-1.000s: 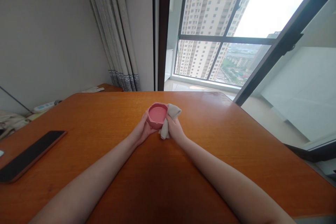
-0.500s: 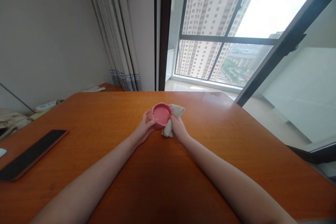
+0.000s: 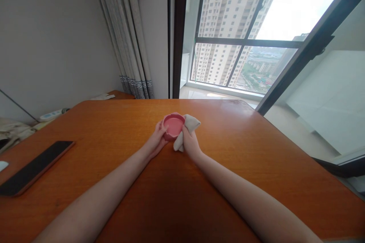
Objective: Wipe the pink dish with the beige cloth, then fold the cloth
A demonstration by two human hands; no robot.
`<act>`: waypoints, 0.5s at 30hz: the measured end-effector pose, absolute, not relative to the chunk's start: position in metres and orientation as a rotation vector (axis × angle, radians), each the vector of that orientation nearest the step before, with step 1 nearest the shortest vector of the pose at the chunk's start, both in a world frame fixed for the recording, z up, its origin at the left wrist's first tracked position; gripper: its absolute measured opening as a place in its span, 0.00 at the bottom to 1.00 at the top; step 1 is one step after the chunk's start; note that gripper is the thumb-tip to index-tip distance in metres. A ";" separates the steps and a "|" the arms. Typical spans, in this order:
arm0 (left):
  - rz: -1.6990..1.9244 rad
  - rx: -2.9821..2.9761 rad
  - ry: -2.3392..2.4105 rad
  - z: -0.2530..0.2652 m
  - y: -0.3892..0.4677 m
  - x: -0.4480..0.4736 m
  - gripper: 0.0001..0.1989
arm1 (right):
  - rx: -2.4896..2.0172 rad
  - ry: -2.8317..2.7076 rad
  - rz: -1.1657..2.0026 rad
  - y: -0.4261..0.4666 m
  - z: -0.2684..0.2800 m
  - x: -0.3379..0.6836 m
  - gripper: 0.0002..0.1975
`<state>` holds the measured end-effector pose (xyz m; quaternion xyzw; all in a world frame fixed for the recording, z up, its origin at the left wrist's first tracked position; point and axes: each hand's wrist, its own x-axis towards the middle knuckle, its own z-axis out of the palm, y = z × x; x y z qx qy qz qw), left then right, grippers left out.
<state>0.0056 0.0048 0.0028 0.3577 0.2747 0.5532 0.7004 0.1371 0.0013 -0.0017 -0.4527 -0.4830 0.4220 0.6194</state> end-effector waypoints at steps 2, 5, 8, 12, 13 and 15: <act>1.171 0.831 0.604 0.005 0.003 0.005 0.27 | -1.078 -1.133 0.938 0.005 0.004 0.147 0.18; 1.106 0.866 0.642 0.006 0.002 0.003 0.22 | -1.106 -1.260 0.992 0.015 0.012 0.164 0.14; 1.102 0.864 0.742 0.002 0.003 0.003 0.20 | -1.136 -1.311 1.132 0.022 0.011 0.168 0.15; 1.225 0.740 0.734 -0.001 0.006 0.005 0.19 | -1.123 -1.229 1.113 0.018 -0.001 0.152 0.21; 1.240 0.718 0.707 0.000 0.006 0.006 0.19 | -1.113 -1.218 1.086 0.016 -0.003 0.148 0.22; 1.226 0.712 0.651 0.004 0.004 0.006 0.20 | -1.078 -1.229 1.045 0.013 -0.006 0.144 0.24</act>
